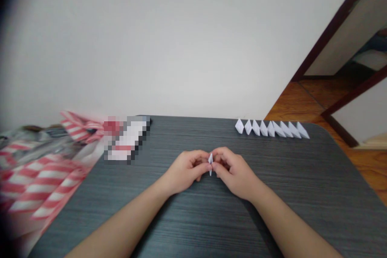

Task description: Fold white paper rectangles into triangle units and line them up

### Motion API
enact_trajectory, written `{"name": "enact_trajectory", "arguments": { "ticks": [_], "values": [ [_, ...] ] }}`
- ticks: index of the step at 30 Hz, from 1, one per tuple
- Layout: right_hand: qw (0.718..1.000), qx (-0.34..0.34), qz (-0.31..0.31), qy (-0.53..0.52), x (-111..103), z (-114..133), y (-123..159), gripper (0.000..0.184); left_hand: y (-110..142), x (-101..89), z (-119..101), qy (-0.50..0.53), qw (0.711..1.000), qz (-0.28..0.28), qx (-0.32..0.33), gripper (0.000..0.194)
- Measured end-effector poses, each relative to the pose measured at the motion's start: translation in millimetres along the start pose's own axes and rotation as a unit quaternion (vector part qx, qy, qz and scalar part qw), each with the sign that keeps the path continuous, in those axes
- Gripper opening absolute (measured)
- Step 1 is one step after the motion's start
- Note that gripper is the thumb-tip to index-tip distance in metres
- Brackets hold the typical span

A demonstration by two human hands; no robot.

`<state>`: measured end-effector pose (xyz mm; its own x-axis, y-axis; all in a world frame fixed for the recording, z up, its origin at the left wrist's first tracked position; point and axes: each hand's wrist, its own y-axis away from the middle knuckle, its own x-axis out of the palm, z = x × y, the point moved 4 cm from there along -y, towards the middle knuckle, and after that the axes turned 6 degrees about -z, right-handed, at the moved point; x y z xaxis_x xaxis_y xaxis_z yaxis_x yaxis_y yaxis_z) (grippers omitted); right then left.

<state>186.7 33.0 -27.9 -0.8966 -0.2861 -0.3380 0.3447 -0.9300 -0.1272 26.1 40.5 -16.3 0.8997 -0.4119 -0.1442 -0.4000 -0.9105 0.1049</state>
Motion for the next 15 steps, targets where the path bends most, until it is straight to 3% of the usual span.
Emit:
{"name": "enact_trajectory", "arguments": {
  "ticks": [11, 15],
  "values": [
    [0.996, -0.041, -0.032, 0.075, -8, 8, -1, 0.017, -1, -0.8, 3, 0.025, 1.000, -0.003, 0.010, 0.033],
    [0.992, -0.084, -0.046, 0.076, -12, 11, -2, 0.020, -2, -0.6, 8, 0.067, 0.998, -0.018, 0.011, 0.036]
  ]
}}
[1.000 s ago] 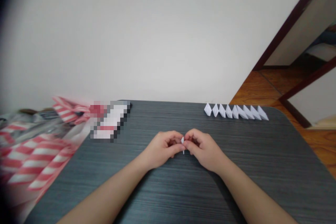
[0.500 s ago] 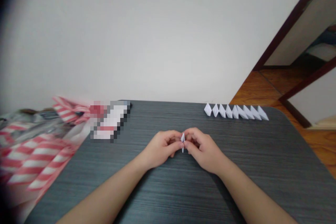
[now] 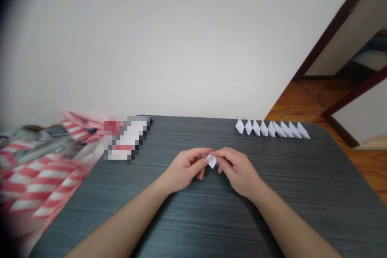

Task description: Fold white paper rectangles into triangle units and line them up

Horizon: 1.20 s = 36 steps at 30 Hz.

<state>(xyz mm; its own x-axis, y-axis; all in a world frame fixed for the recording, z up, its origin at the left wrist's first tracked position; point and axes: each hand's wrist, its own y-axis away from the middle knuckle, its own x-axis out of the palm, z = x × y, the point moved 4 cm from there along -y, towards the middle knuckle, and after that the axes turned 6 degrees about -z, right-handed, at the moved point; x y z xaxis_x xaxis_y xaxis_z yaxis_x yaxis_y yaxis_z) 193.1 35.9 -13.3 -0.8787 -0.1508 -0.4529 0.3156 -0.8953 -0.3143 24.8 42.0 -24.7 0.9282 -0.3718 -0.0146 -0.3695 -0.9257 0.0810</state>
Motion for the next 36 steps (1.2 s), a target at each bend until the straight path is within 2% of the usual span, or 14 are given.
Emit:
{"name": "enact_trajectory", "arguments": {
  "ticks": [4, 7, 11, 15, 18, 20, 22, 24, 25, 26, 29, 36],
  "values": [
    [1.000, -0.016, -0.011, -0.020, -1, -1, 2, 0.023, -2, -0.6, 2, 0.011, 1.000, -0.010, -0.007, 0.034],
    [0.999, -0.011, -0.023, -0.031, -2, -1, 2, 0.023, -2, -0.4, 0, 0.007, 1.000, 0.006, -0.017, 0.025],
    [0.998, -0.039, -0.034, -0.031, -4, 4, 1, 0.020, -1, 0.4, -3, 0.013, 0.999, 0.034, -0.021, 0.027],
    [0.998, -0.059, -0.023, -0.024, -2, 5, 0, 0.014, 0, 0.0, -3, 0.016, 0.999, 0.022, -0.026, 0.027],
    [0.998, -0.019, -0.006, -0.066, 4, -2, 3, 0.011, 0, 0.3, -3, 0.008, 0.999, 0.012, -0.035, 0.024],
    [0.990, 0.034, -0.003, -0.136, 8, -8, 5, 0.024, 0, 0.7, -3, 0.005, 0.999, 0.009, -0.038, 0.023],
    [0.986, 0.066, -0.004, -0.151, 10, -11, 5, 0.031, 0, 1.0, -4, 0.003, 0.999, 0.006, -0.040, 0.022],
    [0.993, 0.070, 0.007, -0.095, 9, -8, 4, 0.019, 0, 1.1, -5, 0.002, 0.999, 0.003, -0.040, 0.021],
    [0.997, 0.058, 0.023, -0.046, 9, -5, 2, 0.007, 0, 1.0, -5, 0.000, 0.999, 0.001, -0.040, 0.021],
    [0.999, 0.037, 0.032, -0.004, 7, -1, 0, 0.005, 0, 0.8, -5, -0.003, 0.999, 0.000, -0.041, 0.021],
    [0.999, 0.007, 0.037, 0.040, 4, 6, -3, 0.014, 0, -0.1, -4, -0.017, 0.999, -0.001, -0.039, 0.021],
    [0.996, 0.010, 0.041, 0.075, 4, 5, -3, 0.023, 0, -0.7, 0, -0.040, 0.998, -0.006, -0.040, 0.021]
  ]
}}
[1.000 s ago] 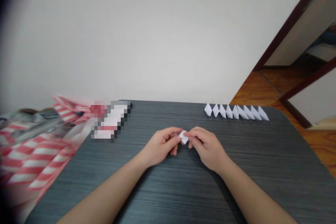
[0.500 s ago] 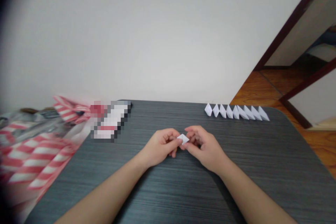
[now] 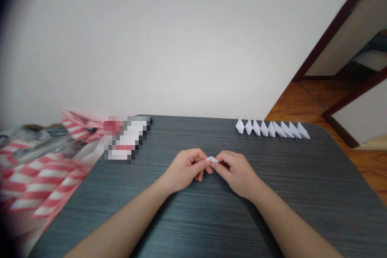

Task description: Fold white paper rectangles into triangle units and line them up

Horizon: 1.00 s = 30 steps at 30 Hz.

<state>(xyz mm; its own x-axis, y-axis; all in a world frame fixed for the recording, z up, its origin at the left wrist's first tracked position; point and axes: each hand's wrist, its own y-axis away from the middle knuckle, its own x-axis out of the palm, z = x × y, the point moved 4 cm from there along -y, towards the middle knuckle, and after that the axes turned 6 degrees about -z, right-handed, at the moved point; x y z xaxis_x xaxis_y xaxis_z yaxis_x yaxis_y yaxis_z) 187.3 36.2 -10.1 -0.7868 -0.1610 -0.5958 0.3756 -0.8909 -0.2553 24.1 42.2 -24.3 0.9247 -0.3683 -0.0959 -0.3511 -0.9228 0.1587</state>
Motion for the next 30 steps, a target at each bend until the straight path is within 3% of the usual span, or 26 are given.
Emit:
{"name": "enact_trajectory", "arguments": {
  "ticks": [10, 14, 23, 30],
  "values": [
    [0.999, 0.035, 0.019, -0.001, 3, 0, 0, 0.021, 2, -0.6, -6, -0.037, 0.999, 0.000, 0.021, 0.030],
    [0.999, 0.019, 0.026, -0.010, 4, 1, 0, 0.018, 2, -0.6, -4, -0.033, 0.999, 0.014, 0.026, 0.029],
    [0.998, 0.036, 0.044, 0.019, 3, 3, -1, 0.028, 1, 0.4, -3, -0.043, 0.999, 0.003, 0.028, 0.027],
    [0.998, 0.007, 0.068, 0.012, 3, 11, -2, 0.032, 2, 2.0, -7, -0.039, 0.998, 0.013, 0.052, 0.021]
  ]
}}
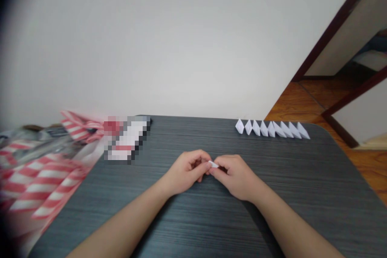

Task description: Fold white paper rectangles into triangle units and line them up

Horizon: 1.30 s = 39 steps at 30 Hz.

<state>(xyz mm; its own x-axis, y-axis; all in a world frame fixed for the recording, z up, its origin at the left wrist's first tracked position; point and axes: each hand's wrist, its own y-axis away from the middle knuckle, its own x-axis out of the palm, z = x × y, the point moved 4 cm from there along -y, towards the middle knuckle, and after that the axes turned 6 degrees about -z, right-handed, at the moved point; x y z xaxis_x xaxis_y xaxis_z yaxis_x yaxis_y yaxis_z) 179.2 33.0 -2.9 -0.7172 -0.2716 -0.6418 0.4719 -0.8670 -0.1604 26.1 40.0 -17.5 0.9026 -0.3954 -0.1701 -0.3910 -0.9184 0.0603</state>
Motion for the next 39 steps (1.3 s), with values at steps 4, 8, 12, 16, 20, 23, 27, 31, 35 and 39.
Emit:
{"name": "enact_trajectory", "arguments": {
  "ticks": [4, 8, 12, 16, 20, 23, 27, 31, 35, 39],
  "values": [
    [1.000, 0.002, 0.007, -0.002, 2, 0, -1, 0.034, 1, -0.8, -4, -0.021, 1.000, 0.001, 0.020, 0.019],
    [0.999, 0.026, -0.022, -0.010, 4, -7, -1, 0.031, 1, -2.4, -4, -0.018, 1.000, -0.005, 0.015, 0.023],
    [0.998, 0.048, -0.027, -0.029, 3, -10, 0, 0.028, 1, -2.7, -2, -0.010, 1.000, -0.009, 0.017, 0.023],
    [0.998, 0.049, -0.014, -0.041, 1, -6, 1, 0.028, 2, -1.4, 0, -0.014, 1.000, -0.005, 0.025, 0.022],
    [0.998, 0.054, -0.002, -0.038, 1, -5, 1, 0.029, 1, -0.3, 1, -0.003, 1.000, -0.004, 0.011, 0.021],
    [0.998, 0.050, 0.005, -0.031, 3, -4, 1, 0.027, 1, -0.5, 0, -0.022, 1.000, -0.001, 0.008, 0.022],
    [0.998, 0.050, 0.002, -0.026, 5, -5, 1, 0.028, 1, -3.0, -2, -0.051, 0.999, -0.002, 0.015, 0.024],
    [0.998, 0.044, -0.009, -0.037, 4, -6, 2, 0.022, 2, -3.2, -2, -0.049, 0.999, 0.011, 0.004, 0.022],
    [0.998, 0.043, -0.021, -0.049, 0, -7, 3, 0.022, 2, -1.8, -1, -0.053, 0.998, 0.015, -0.006, 0.021],
    [0.997, 0.049, -0.033, -0.058, -3, -7, 3, 0.024, 1, -1.2, -2, -0.053, 0.999, -0.001, 0.001, 0.023]
  ]
}}
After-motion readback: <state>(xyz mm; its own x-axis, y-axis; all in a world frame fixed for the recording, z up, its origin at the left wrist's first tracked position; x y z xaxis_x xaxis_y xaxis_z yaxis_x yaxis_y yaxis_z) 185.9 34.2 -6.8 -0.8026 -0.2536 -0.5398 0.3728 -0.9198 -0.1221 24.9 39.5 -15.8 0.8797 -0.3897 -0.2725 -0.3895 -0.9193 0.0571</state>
